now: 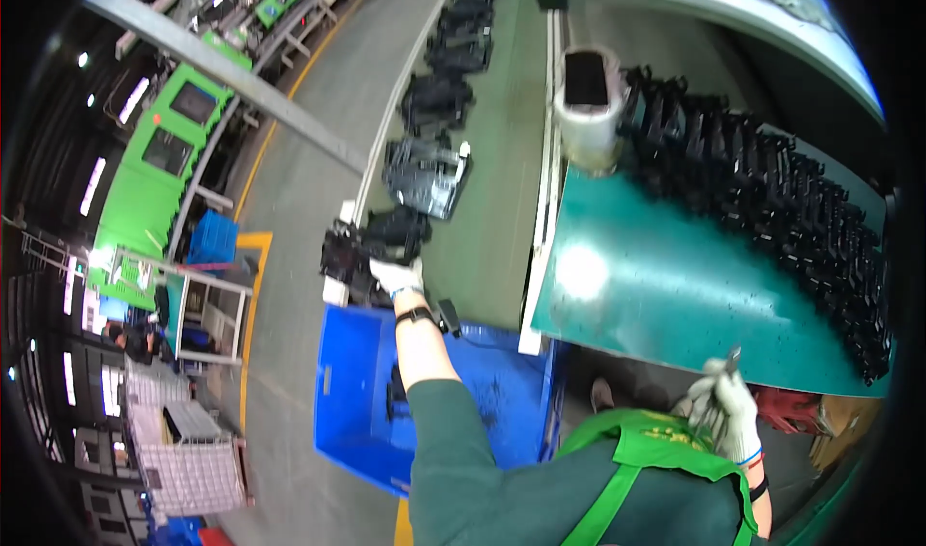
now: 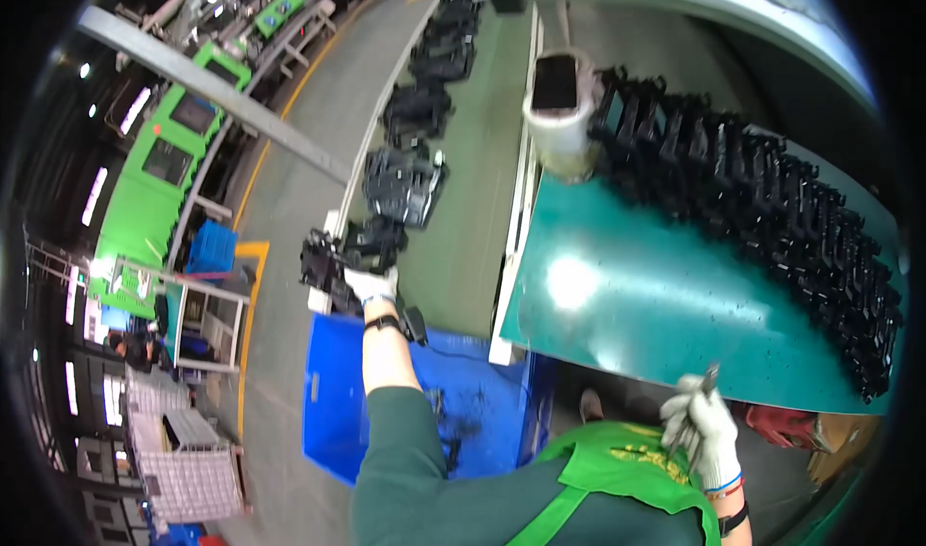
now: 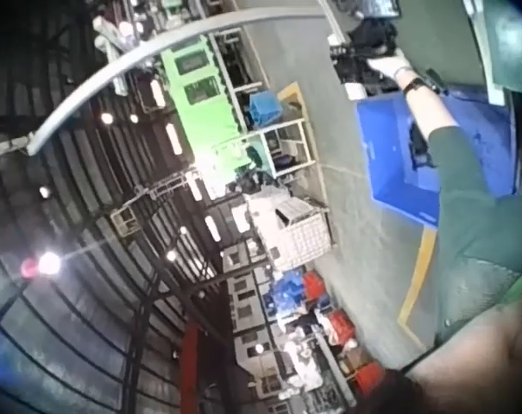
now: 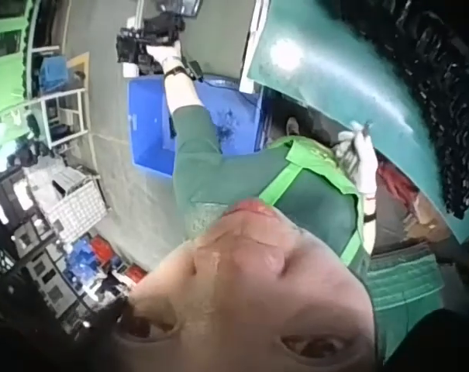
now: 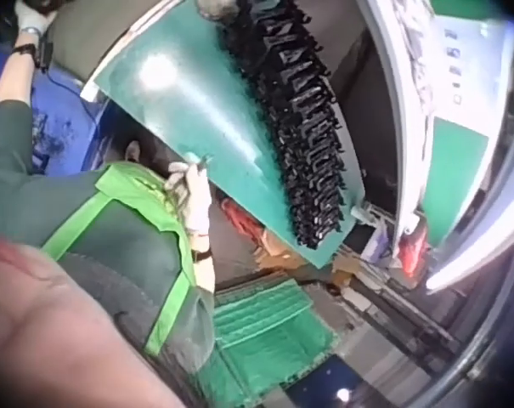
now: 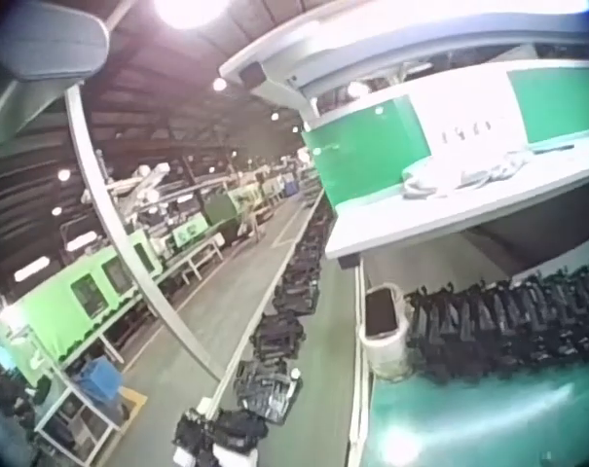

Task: The person picks up plastic frames from a bin and a conveyor belt, trims them using shears, and stacks the finished frames on the workbench.

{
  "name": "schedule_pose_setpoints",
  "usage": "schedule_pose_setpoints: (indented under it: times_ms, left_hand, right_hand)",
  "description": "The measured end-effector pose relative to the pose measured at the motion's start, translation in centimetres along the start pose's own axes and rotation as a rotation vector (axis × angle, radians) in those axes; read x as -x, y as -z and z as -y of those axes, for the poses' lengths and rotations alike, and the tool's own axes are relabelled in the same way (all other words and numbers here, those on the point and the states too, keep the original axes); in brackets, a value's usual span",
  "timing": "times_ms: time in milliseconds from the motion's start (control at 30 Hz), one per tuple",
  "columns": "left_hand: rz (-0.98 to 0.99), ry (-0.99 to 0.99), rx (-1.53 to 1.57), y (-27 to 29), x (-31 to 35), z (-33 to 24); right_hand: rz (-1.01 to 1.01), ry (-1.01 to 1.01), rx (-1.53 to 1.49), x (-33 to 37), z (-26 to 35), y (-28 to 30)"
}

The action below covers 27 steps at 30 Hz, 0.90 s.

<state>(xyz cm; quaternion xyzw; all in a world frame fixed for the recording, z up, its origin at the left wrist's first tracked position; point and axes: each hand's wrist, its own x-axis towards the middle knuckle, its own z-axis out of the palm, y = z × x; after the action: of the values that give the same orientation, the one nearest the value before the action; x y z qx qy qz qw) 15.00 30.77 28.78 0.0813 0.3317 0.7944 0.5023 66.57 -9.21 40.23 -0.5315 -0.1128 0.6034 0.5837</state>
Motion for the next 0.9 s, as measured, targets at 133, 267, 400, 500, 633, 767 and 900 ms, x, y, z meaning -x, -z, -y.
schedule_pose_setpoints:
  times_ms: [133,267,400,500,633,767,900]
  left_hand:
    - [-0.254,-0.311,-0.379,-2.8,1.0,-2.6]
    - [-0.723,-0.652,-1.389,-6.5,3.1,-8.0]
    - [-0.708,-0.730,-1.677,-9.3,7.0,-12.6]
    - [-0.047,-0.684,-1.022,-7.2,7.5,-12.8]
    - [0.345,0.136,-0.527,-6.0,13.0,-6.5]
    - [0.498,0.425,-0.473,-3.7,17.1,2.9]
    - [0.704,0.594,-0.592,-6.7,22.0,9.1]
  right_hand:
    - [0.203,-0.379,-0.116,0.7,-1.4,0.4]
    - [0.219,-0.509,-0.251,1.0,-2.0,2.1]
    - [0.256,-0.549,-0.337,1.6,-0.7,2.1]
    - [0.237,-0.545,-0.265,2.1,1.0,2.3]
    - [0.387,-0.449,0.039,0.3,-0.1,4.9]
    - [0.398,-0.514,0.128,-0.7,-0.6,4.8]
    - [0.431,-0.545,0.123,-1.5,-1.1,6.6]
